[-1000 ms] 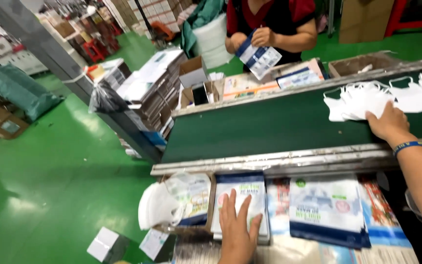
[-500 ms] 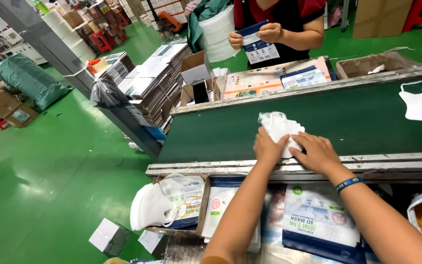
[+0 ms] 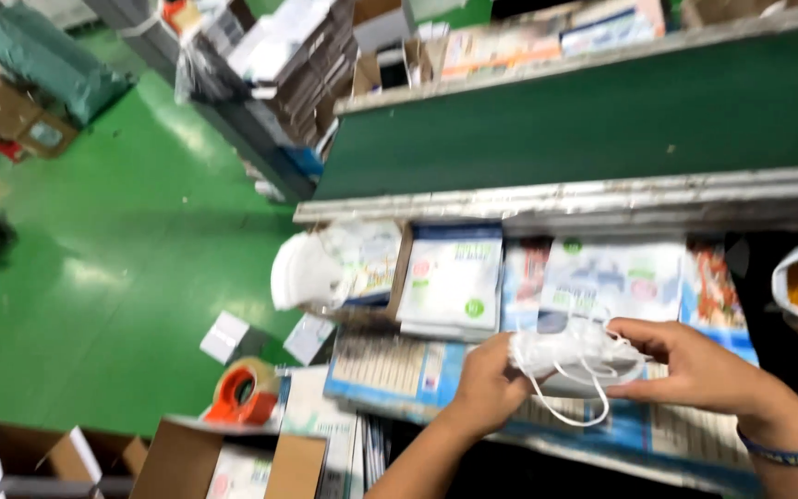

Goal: Packing individual face masks into plastic pouches and then into cardboard boxes at a production line.

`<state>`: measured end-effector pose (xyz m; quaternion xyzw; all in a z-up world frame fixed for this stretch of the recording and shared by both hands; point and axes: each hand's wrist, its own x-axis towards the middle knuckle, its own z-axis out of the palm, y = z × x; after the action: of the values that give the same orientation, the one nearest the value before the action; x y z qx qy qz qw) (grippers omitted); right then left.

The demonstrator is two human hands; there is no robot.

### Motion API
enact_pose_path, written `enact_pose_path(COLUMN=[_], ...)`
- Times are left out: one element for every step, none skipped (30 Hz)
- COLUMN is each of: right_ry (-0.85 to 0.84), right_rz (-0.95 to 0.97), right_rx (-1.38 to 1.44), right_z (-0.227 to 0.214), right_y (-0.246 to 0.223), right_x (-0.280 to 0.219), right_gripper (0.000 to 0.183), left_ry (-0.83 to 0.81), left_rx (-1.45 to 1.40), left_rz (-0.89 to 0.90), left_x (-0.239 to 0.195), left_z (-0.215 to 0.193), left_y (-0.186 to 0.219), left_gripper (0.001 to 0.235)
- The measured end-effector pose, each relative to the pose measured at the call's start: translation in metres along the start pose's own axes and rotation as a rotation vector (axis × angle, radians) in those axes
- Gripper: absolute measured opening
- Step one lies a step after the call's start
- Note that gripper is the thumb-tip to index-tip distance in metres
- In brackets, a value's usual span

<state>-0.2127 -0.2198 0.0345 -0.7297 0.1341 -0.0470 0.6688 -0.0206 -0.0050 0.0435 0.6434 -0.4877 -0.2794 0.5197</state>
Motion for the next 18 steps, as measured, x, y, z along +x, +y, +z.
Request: enact_pose_path(right_ry=[0.005,0.010,-0.001,0.071,0.148,0.139,0.221,0.305,0.309,0.338,0.362,0.362,0.394,0.423,0.429,0.401,0.358,0.354], right_rz=[-0.024,-0.048,-0.037,0.073,0.180,0.189,0.051,-0.086,-0.087,-0.145,-0.195,-0.187,-0.047,0.090,0.087,-0.114,-0.306,-0.298], right_rx=[-0.042,-0.083,-0.078,-0.226,-0.375,-0.372,-0.369,-0.365,-0.368,-0.549,-0.721,-0.715,-0.610,-0.502,-0.505,-0.680,-0.840,-0.834], right_z=[0.019,0.038,0.053,0.068,0.081,0.089,0.091,0.093,0.092,0.091,0.096,0.102,0.102,0.101,0.100,0.100,0.107,0.107], right_y=[0.000,-0.002,0.007,0.016,0.024,0.048,0.070,0.091,0.094,0.098,0.104,0.089,0.071,0.053,0.056,0.059,0.066,0.098], right_x=[-0.009,-0.018,-0.016,-0.014,-0.012,-0.012,-0.010,-0.007,-0.006,-0.005,-0.009,-0.015,-0.016,-0.016,-0.015,-0.015,-0.019,-0.022], right_gripper=[0.063,0.070,0.070,0.066,0.063,0.063,0.058,0.054,0.054,0.050,0.046,0.046,0.042,0.040,0.040,0.046,0.056,0.056], left_ry=[0.007,0.010,0.012,-0.002,-0.019,-0.018,-0.002,0.013,0.012,-0.012,-0.044,-0.052,-0.038,-0.025,-0.025,0.001,0.022,0.016], left_rx=[0.204,0.408,0.404,0.344,0.284,0.280,0.257,0.235,0.234,0.376,0.517,0.515,0.469,0.422,0.422,0.505,0.586,0.583], left_rz=[0.108,0.216,0.200,0.203,0.210,0.198,0.174,0.149,0.154,0.189,0.212,0.206,0.272,0.338,0.345,0.349,0.336,0.327], left_x=[-0.016,-0.033,-0.037,-0.040,-0.042,-0.052,-0.053,-0.054,-0.050,-0.045,-0.048,-0.055,-0.053,-0.050,-0.044,-0.038,-0.043,-0.054], left_z=[0.006,0.011,0.015,0.019,0.022,0.023,0.023,0.024,0.026,0.029,0.032,0.030,0.027,0.023,0.027,0.030,0.035,0.038], left_y=[-0.022,-0.043,-0.057,-0.071,-0.085,-0.077,-0.070,-0.062,-0.072,-0.083,-0.094,-0.078,-0.062,-0.045,-0.065,-0.086,-0.108,-0.103], left_gripper=[0.051,0.061,0.061,0.074,0.087,0.087,0.085,0.083,0.083,0.069,0.056,0.056,0.055,0.054,0.054,0.050,0.046,0.046])
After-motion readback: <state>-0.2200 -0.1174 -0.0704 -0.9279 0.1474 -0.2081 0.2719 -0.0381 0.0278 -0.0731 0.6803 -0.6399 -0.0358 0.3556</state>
